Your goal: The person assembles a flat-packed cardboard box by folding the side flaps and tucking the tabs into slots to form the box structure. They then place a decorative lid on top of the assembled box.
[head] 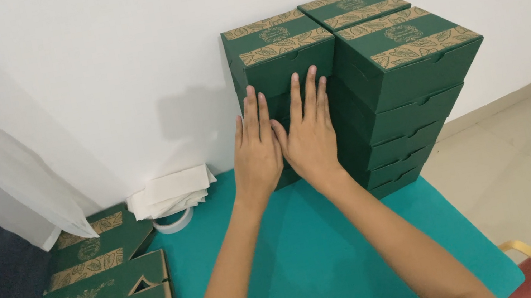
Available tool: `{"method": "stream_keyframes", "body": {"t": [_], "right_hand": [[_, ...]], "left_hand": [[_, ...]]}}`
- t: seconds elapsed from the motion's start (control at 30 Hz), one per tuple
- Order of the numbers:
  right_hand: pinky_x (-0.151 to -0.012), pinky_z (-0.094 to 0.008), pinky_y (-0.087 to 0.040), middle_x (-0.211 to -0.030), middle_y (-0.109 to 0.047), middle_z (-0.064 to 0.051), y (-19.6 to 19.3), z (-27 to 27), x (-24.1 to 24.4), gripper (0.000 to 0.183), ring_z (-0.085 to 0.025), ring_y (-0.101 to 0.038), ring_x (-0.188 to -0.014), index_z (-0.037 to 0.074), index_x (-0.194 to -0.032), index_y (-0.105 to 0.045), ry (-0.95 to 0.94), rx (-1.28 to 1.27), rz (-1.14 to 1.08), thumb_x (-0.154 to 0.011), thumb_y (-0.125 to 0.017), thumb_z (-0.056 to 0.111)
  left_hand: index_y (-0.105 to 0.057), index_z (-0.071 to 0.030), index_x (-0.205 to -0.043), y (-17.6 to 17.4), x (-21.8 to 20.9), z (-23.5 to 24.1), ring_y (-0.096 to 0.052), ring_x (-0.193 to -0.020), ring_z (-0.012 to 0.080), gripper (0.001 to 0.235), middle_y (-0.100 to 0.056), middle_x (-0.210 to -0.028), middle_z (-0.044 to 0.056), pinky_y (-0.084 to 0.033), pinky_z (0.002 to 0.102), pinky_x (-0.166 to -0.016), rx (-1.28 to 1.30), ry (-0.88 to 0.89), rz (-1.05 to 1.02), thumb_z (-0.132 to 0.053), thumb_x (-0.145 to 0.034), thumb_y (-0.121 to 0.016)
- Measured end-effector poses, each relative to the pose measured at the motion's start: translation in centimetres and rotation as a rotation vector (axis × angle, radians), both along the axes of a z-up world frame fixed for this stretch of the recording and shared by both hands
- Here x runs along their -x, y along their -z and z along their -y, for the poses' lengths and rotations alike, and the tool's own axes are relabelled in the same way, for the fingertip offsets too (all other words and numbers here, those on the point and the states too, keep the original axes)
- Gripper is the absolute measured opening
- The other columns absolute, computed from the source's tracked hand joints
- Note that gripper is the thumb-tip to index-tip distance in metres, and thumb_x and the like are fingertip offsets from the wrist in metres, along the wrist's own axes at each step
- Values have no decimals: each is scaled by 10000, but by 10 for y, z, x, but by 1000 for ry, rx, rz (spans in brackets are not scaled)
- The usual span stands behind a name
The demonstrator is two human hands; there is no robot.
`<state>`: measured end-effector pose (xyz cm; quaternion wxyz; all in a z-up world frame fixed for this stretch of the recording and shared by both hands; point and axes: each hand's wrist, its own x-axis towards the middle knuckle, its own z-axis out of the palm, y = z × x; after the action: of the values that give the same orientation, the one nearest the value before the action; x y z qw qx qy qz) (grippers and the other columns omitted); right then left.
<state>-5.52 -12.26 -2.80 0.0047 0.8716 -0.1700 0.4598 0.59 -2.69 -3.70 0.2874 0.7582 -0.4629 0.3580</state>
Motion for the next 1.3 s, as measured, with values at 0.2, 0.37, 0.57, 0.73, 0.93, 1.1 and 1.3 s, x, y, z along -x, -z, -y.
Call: {"method": "stream_keyframes", "body": {"t": [0.2, 0.37, 0.57, 0.73, 0.93, 1.1, 1.3], "right_hand": [[-1192, -583, -193, -1603, -24, -331, 4, 4, -7, 785, -519, -127, -1475, 1, -1594, -130, -10, -2, -23, -1038, -517, 398], [-1200, -590, -145, -1602, 4, -332, 2, 5, -8, 786, -508, -112, -1486, 15, -1599, -112, -44, -42, -44, -1041, -511, 399], [-1203, -586, -139, -1604, -5, -328, 1, 9, -11, 791, -489, -126, -1494, 24, -1601, -111, -39, -37, -52, -1043, -520, 407], [-1201, -592, -125, -1602, -22, -334, 0, 11, -10, 790, -476, -148, -1497, 27, -1598, -111, -54, -47, -70, -1038, -522, 404], [-1197, -605, -115, -1607, -19, -320, 2, 16, -12, 790, -457, -150, -1503, 36, -1599, -115, -48, -26, -82, -1042, -513, 432], [-1192, -611, -93, -1605, -45, -323, 0, 14, -14, 816, -452, -150, -1505, 37, -1598, -123, 1, -1, -111, -1030, -489, 493], [-1185, -621, -101, -1606, -51, -322, 0, 14, -15, 836, -450, -149, -1507, 36, -1599, -122, 64, 36, -135, -1025, -494, 515]], "left_hand": [[-148, -30, -1595, 1, -1, -4, -256, -1507, 274, 606, -87, -1666, 153, -198, 471, -1229, -59, -30, -11, -76, -1027, -352], [-117, -33, -1599, 3, -5, -2, -223, -1521, 256, 618, -60, -1672, 139, -179, 468, -1234, -68, -13, -41, -74, -1024, -341], [-115, -34, -1600, 4, -7, -1, -208, -1527, 239, 624, -48, -1674, 131, -166, 452, -1241, -77, -35, -26, -99, -1031, -361], [-114, -22, -1596, 2, -5, 0, -219, -1524, 246, 646, -35, -1672, 147, -175, 451, -1241, -78, -24, -33, -82, -1015, -390], [-97, -37, -1601, 2, -5, -1, -233, -1516, 274, 681, -40, -1667, 172, -201, 452, -1232, -55, -23, -56, -116, -1012, -429], [-110, -30, -1599, -3, -1, -4, -270, -1506, 267, 688, -67, -1666, 168, -190, 477, -1228, -87, -48, -50, -116, -1001, -441], [-89, -49, -1607, 3, -6, -1, -238, -1520, 266, 722, -63, -1670, 157, -173, 514, -1224, -126, -103, -24, -139, -1000, -468]]}}
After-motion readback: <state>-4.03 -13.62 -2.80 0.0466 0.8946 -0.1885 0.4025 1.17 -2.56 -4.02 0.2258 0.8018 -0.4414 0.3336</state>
